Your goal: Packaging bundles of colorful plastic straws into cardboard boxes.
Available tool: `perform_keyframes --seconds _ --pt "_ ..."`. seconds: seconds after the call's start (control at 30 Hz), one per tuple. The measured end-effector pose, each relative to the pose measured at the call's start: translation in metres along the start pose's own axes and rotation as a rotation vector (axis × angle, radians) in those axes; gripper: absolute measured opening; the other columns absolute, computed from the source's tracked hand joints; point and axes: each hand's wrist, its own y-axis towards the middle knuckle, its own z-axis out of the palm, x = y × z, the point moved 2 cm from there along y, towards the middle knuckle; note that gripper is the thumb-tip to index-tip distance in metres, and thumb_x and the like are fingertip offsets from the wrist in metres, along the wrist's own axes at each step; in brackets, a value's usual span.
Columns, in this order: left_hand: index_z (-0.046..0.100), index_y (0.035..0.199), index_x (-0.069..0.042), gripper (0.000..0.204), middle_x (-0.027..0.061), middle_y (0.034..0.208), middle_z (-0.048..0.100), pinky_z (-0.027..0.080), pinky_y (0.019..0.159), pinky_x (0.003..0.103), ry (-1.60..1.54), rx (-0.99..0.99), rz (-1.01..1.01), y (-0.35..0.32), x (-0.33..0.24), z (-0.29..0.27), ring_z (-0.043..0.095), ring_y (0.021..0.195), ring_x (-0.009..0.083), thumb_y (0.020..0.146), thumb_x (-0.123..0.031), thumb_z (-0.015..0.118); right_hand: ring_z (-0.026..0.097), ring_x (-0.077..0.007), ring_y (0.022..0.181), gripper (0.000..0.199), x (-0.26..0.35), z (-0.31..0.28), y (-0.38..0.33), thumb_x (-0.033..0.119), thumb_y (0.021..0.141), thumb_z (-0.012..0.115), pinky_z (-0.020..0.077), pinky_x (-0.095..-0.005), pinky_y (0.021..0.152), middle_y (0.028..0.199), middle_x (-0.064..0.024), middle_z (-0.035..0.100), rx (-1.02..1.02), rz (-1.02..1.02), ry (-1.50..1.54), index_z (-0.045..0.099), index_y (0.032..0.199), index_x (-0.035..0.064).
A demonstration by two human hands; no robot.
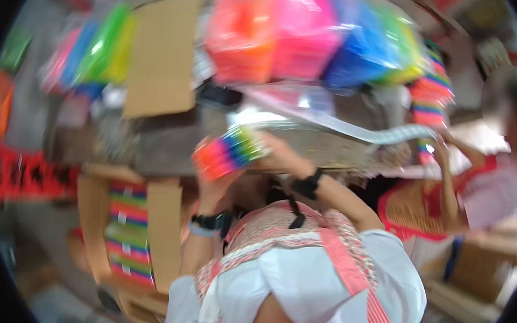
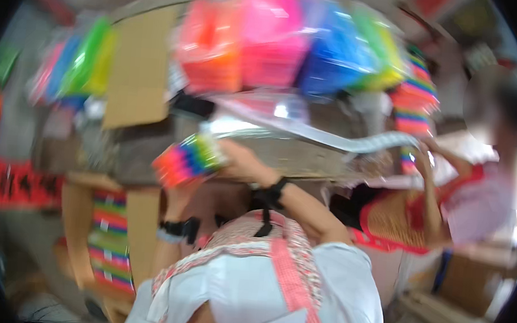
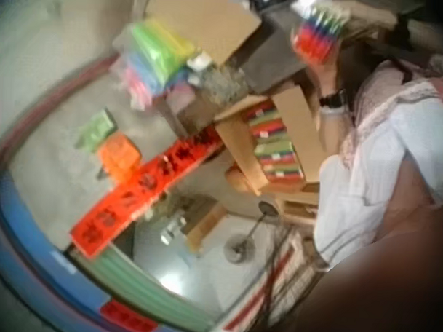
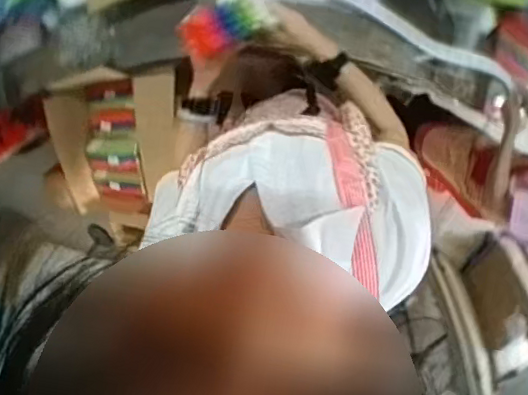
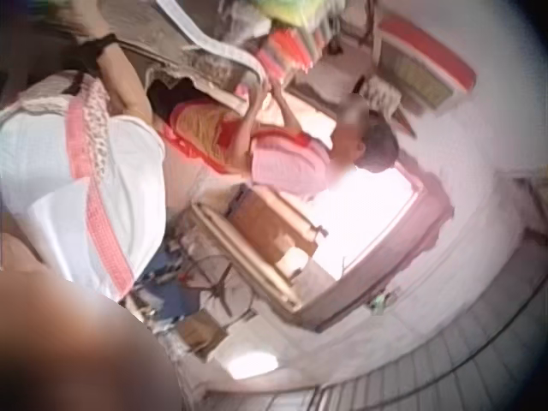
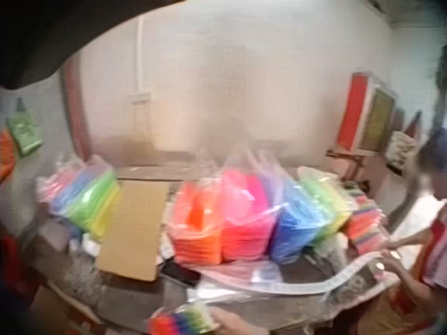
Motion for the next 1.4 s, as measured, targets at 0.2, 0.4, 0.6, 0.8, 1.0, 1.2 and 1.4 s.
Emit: perform_keyframes --seconds 0.2,0.4,0.6,0.8,1.0,1.2,1.4 --pt "0.051 0.116 -0.003 0.053 0.0089 0.109 0.057 0.045 0.086 0.034 -0.027 -0.068 -0.077 -0.005 -0.027 -0.009 0.055 0.098 0.0224 0.069 -0.003 0.075 0.052 -0.0306 0.108 0.065 0.030 -0.043 -0.011 0.027 0.069 0.073 0.0427 -0.0382 0.091 0.117 -0.0149 0.053 -0.056 0.081 -0.004 0.045 0.125 0.0084" --pt "0.051 0.114 -0.001 0.044 0.0082 0.105 0.058 0.047 0.082 0.031 -0.219 0.010 -0.293 0.008 0.016 -0.002 0.056 0.092 0.0184 0.074 0.003 0.069 0.061 -0.0256 0.092 0.043 -0.002 -0.112 -0.087 0.020 0.076 0.066 0.0484 -0.0321 0.080 0.103 -0.0117 0.062 -0.209 0.321 -0.201 0.054 0.116 0.0056" --pt "0.057 0.104 0.000 0.032 0.0058 0.100 0.060 0.045 0.081 0.031 -0.113 0.042 -0.279 0.021 0.006 0.002 0.056 0.089 0.0165 0.075 0.001 0.069 0.061 -0.0108 0.065 0.019 -0.097 -0.152 -0.269 0.016 0.081 0.061 0.0482 -0.0227 0.054 0.077 -0.0048 0.065 -0.896 0.950 0.431 0.063 0.094 0.0026" --pt "0.056 0.104 0.001 0.029 0.0059 0.101 0.059 0.044 0.083 0.031 -0.133 -0.054 -0.193 0.024 -0.014 -0.001 0.055 0.090 0.0169 0.077 0.000 0.068 0.055 -0.0074 0.058 0.014 -0.155 -0.233 -0.371 0.016 0.081 0.056 0.0445 -0.0198 0.048 0.073 0.0016 0.060 -1.483 1.002 0.444 0.061 0.092 0.0082" --pt "0.052 0.112 0.001 0.033 0.0080 0.112 0.055 0.041 0.090 0.033 0.002 0.029 -0.250 0.022 -0.020 -0.021 0.051 0.101 0.0193 0.081 -0.001 0.064 0.052 -0.0106 0.068 0.017 -0.280 -0.334 -0.509 0.013 0.082 0.049 0.0429 -0.0275 0.057 0.080 -0.0045 0.058 -1.760 1.154 -0.375 0.061 0.089 0.0038" --pt "0.040 0.128 0.000 0.056 0.0105 0.128 0.046 0.035 0.099 0.038 -0.069 0.097 -0.369 0.023 0.007 -0.055 0.045 0.115 0.0229 0.078 -0.003 0.065 0.055 -0.0129 0.082 0.019 -0.315 -0.395 -0.569 0.014 0.084 0.053 0.0454 -0.0287 0.067 0.093 -0.0041 0.059 -1.654 0.652 -0.773 0.060 0.098 0.0049" --pt "0.037 0.131 -0.001 0.062 0.0113 0.131 0.043 0.032 0.102 0.041 -0.056 0.030 -0.373 0.036 -0.002 -0.047 0.043 0.118 0.0241 0.078 -0.007 0.067 0.054 -0.0139 0.089 0.028 -0.322 -0.406 -0.600 0.021 0.084 0.059 0.0448 -0.0269 0.075 0.102 -0.0037 0.059 -1.472 0.932 -0.217 0.056 0.108 0.0060"
